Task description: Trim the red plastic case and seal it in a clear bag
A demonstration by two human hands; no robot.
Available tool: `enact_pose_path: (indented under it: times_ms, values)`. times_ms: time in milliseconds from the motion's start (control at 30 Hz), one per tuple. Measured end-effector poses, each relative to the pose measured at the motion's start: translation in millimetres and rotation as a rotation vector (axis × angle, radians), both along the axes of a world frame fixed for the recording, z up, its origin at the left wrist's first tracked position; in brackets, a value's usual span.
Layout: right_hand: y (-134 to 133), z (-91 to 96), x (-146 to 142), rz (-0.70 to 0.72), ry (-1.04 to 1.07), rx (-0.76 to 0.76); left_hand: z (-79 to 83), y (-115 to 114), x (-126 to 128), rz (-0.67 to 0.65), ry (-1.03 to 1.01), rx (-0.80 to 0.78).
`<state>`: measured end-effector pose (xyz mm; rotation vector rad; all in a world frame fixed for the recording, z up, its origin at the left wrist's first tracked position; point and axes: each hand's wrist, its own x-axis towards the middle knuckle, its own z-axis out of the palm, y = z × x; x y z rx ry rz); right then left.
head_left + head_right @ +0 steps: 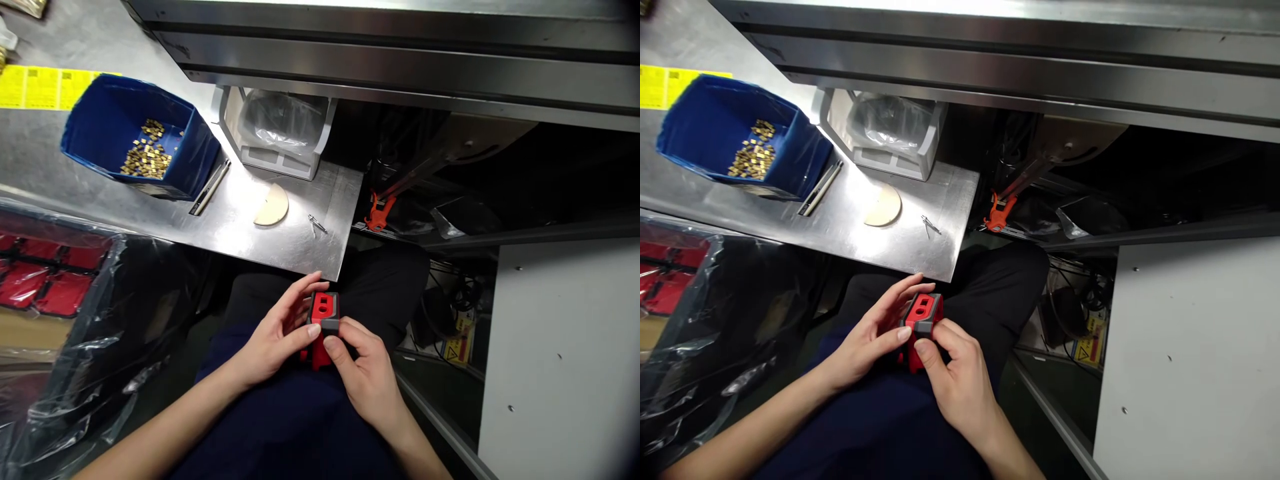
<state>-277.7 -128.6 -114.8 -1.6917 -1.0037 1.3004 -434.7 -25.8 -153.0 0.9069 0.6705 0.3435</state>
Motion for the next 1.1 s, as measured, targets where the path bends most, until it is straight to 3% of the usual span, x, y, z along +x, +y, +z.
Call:
enact_pose_path:
  times_ms: [133,367,467,633,800,1100]
  values:
    - [2.3,-0.6,-2.1,0.013,-0.028,-0.012,-1.7,3.7,2.9,-0.01,0.051,0.08]
    - [5.0,-10.6,-3.3,-0.017,-0.054,-0.091,-9.8,-1.0,10.2,0.071,0.196,0.055]
    - [5.4,-11.7,-1.7,-0.085,0.015,-0.146,-11.1,0.0,5.8,-0.001,0.124,0.076]
    - [1.5,-7.7,3.9,-0.142,0.18,-0.207,-9.1,-3.0,-4.9,-0.167,0.117,0.313]
    - [-3.1,-7.9,0.2,-0.188,0.041,-0.182,-1.9,-6.4,-2.7,-0.247,0.18,0.456]
    - [-9.4,-11.2,-4.3,-0.209,-0.056,-0.233,4.5,-7.8,1.0,-0.308,0.195,0.473]
